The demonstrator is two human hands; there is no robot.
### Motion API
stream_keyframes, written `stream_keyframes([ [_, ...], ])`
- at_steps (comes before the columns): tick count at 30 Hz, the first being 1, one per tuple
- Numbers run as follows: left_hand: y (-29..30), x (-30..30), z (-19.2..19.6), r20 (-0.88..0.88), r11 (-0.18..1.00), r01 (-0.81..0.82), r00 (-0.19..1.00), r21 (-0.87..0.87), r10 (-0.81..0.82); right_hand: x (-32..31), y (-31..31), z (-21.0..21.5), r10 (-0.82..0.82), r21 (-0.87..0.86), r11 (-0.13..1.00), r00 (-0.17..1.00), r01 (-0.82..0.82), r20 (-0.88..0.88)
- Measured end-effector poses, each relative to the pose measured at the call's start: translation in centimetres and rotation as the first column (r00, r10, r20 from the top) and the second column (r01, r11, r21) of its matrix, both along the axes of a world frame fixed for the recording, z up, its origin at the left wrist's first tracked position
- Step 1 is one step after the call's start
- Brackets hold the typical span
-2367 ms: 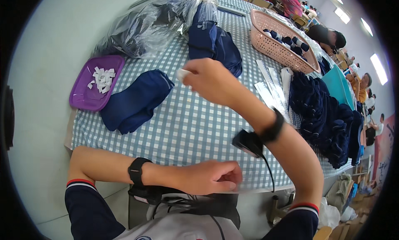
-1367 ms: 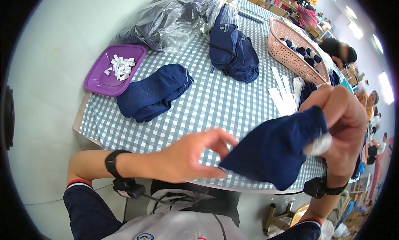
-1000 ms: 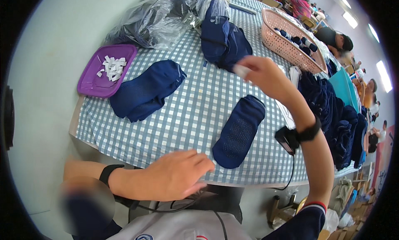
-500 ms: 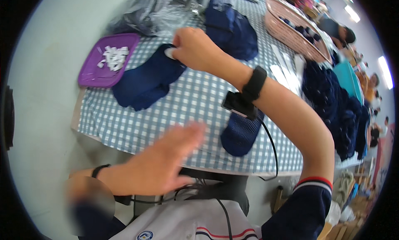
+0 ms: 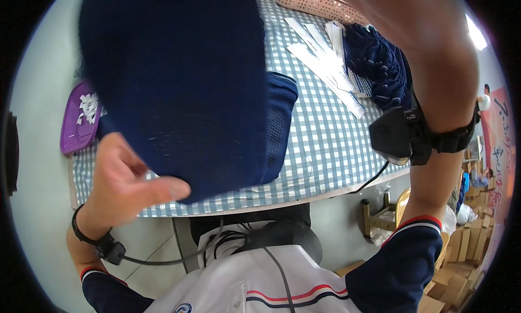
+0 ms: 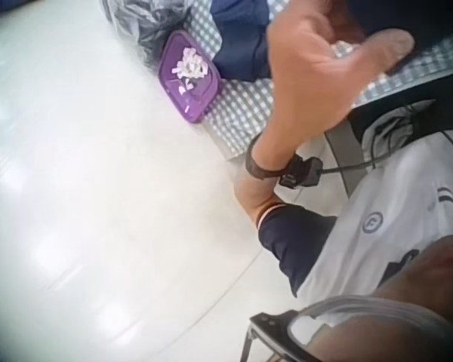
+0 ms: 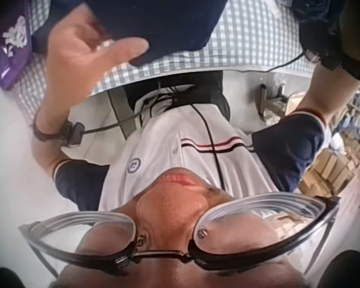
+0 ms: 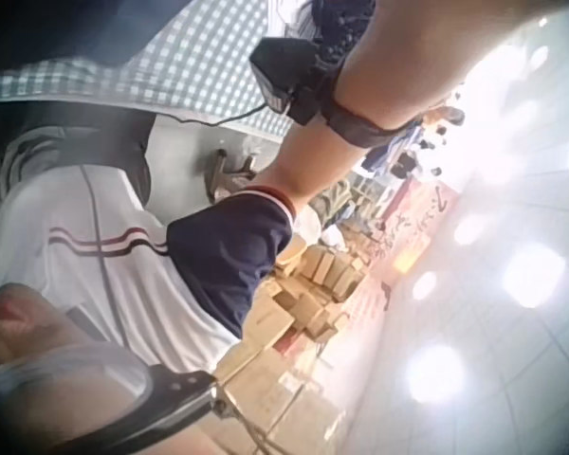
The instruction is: The person is folding blue socks and wrapping them with a white paper band.
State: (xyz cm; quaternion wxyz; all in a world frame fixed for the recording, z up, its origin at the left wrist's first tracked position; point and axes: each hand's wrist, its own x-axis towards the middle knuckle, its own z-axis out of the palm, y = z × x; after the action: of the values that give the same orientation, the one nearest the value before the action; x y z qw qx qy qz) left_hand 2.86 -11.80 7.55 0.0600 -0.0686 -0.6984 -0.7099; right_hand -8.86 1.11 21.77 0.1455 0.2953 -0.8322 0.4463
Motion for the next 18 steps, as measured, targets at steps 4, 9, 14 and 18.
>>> stream_keyframes([
  [4, 2.0, -2.2, -1.8, 0.436, 0.93, 0.197, 0.839, 0.311, -0.324, -13.0, 9.1, -8.8, 0.561, 0.27, 0.794, 0.828, -0.544, 0.016],
  [9, 2.4, -4.3, -6.3, 0.603, 0.91, 0.121, 0.713, 0.396, -0.357, -16.0, 11.4, -19.1, 0.302, 0.17, 0.873, 0.779, -0.458, 0.55],
  [14, 2.9, -3.0, -4.7, 0.635, 0.968, 0.122, 0.735, 0.22, -0.237, -16.5, 10.8, -20.1, 0.288, 0.171, 0.887, 0.802, -0.429, 0.523],
  [18, 4.2, -3.0, -6.4, -0.156, 0.545, -0.024, 0.968, -0.838, -0.197, -16.7, 11.2, -20.5, 0.304, 0.168, 0.882, 0.805, -0.44, 0.51],
])
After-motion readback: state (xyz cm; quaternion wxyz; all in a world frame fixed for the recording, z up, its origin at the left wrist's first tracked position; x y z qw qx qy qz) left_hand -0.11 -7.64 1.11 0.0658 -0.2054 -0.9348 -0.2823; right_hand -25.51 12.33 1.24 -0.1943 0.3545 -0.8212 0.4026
